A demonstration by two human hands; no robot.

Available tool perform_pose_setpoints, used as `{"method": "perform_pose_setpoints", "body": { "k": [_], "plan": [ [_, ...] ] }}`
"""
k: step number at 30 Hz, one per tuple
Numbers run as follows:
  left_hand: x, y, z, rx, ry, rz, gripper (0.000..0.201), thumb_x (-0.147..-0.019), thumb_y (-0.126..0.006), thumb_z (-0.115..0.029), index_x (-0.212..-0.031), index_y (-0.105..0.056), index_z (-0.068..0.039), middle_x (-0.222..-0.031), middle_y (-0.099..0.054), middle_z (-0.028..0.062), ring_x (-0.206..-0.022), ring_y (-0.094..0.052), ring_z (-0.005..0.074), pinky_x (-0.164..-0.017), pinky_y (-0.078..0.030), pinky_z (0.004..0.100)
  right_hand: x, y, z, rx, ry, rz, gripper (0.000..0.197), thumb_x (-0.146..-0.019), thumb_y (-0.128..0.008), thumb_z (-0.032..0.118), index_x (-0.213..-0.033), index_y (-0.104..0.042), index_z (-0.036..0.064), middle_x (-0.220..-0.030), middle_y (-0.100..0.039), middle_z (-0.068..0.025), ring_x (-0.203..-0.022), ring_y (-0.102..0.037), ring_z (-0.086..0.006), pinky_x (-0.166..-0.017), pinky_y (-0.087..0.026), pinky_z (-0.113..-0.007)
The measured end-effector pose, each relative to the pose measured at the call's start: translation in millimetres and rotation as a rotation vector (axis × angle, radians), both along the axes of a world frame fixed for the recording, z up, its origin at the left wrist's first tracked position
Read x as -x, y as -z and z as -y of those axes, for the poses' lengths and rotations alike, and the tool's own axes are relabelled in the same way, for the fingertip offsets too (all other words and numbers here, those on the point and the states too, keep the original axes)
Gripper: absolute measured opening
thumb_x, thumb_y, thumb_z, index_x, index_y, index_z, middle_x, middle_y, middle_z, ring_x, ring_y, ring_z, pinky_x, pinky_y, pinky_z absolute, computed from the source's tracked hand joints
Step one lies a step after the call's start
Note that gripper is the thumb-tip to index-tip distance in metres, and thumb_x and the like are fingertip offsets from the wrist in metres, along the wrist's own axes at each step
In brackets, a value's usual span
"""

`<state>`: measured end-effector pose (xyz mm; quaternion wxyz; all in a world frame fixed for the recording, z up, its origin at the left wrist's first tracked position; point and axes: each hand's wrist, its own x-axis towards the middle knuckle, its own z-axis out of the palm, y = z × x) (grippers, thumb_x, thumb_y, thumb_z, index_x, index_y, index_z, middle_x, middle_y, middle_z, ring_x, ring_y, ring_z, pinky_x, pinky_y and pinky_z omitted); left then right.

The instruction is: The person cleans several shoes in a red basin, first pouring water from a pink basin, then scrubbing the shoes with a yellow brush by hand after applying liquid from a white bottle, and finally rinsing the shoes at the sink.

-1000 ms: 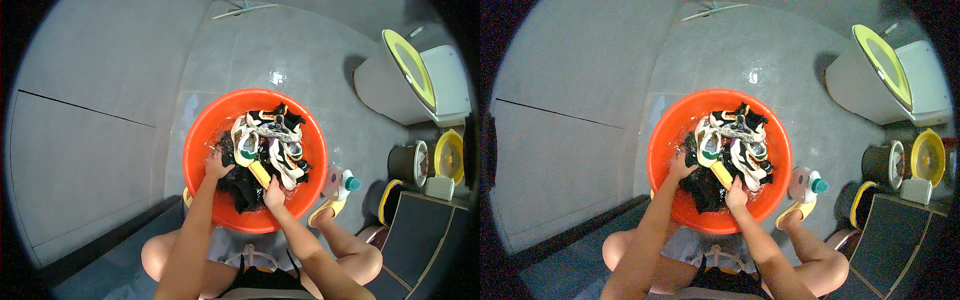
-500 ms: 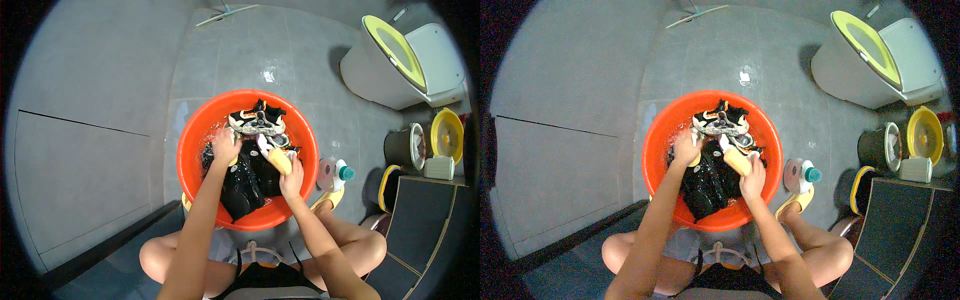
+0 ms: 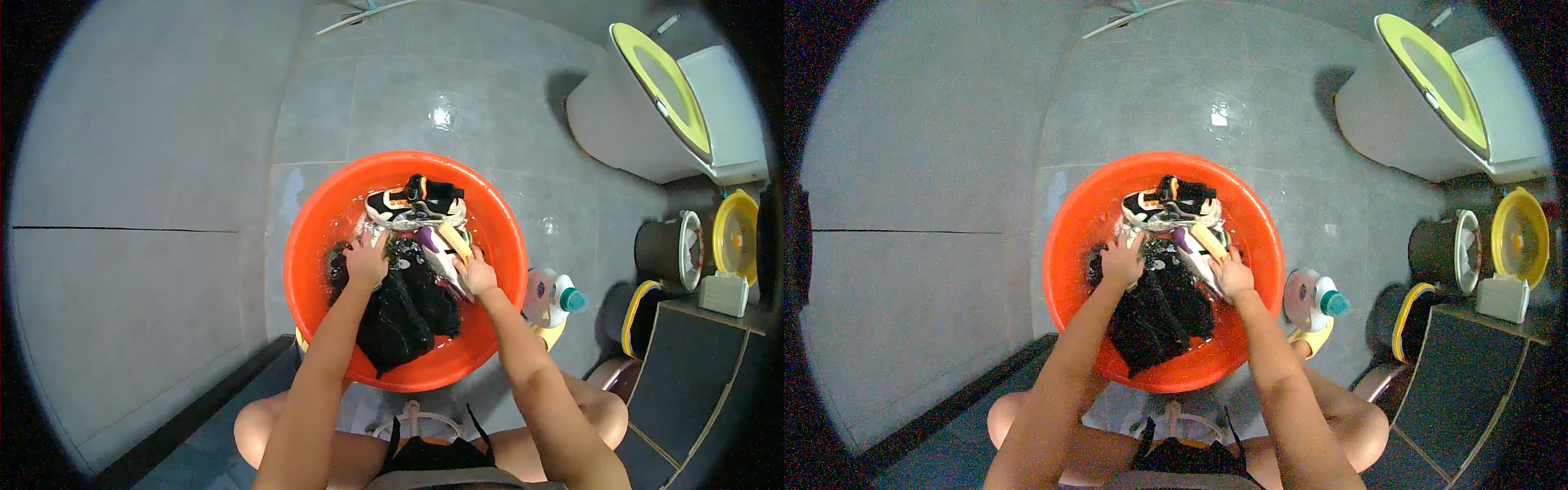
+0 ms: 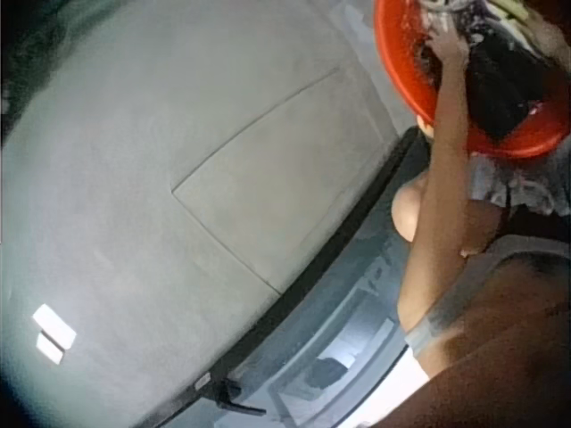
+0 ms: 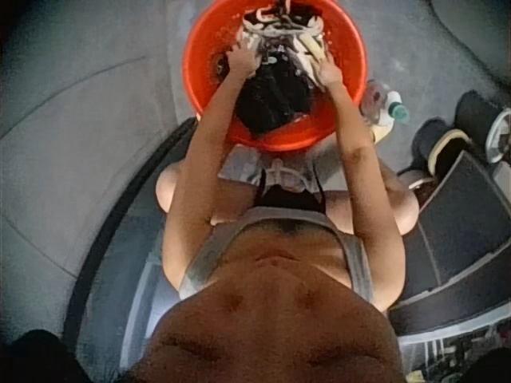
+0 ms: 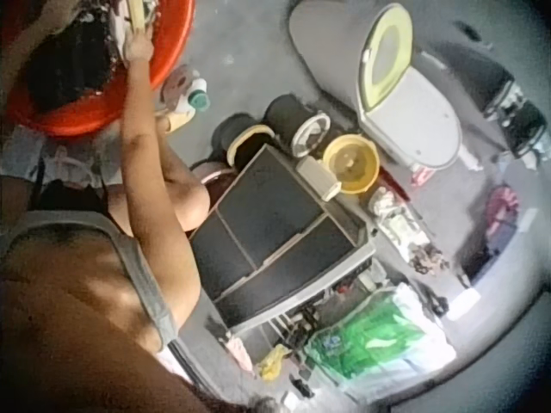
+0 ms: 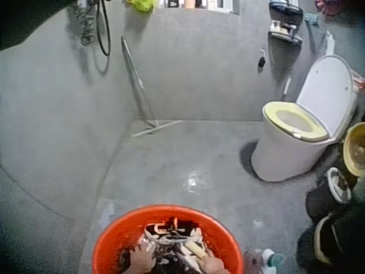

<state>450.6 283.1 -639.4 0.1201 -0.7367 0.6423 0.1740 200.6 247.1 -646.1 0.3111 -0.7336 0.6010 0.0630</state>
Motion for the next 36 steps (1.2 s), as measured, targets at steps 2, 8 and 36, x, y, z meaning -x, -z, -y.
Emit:
{"method": "perform_pose_setpoints", "body": {
  "k": [2,8,36],
  "plan": [
    [12,17,3,0.001,-0.056,0.083,0.059,-0.072,-0.054,-0.027,-0.125,-0.029,-0.028,-0.128,-0.029,0.0182,-0.104,-0.04,0.0383,-0.073,-0.041,0.052,-9,-2,-10,-0.091,0.036,-0.075,0.05,-0.083,-0.032,0.047,-0.103,-0.049,0.0052,-0.114,-0.043,-0.0184,-0.087,-0.054,-0.033,-0.072,-0.043,-0.043],
    [9,22,12,-0.059,-0.123,0.015,0.049,-0.071,-0.053,-0.019,-0.118,-0.038,-0.021,-0.124,-0.035,0.0168,-0.1,-0.045,0.0383,-0.07,-0.045,0.0475,-16,-24,-70,-0.285,0.377,-0.06,0.051,-0.082,-0.03,0.049,-0.104,-0.051,0.0087,-0.093,-0.057,-0.021,-0.085,-0.055,-0.0363,-0.073,-0.043,-0.044],
    [29,-3,4,0.899,-0.258,-0.25,0.04,-0.062,-0.068,-0.022,-0.091,-0.049,-0.002,-0.106,-0.041,0.0173,-0.108,-0.035,0.037,-0.09,-0.029,0.0484,-18,-22,-110,0.322,0.319,-0.183,0.043,-0.076,-0.051,0.025,-0.11,-0.048,-0.0017,-0.132,-0.025,-0.0144,-0.111,-0.028,-0.0475,-0.091,-0.027,-0.05]
  ]
}}
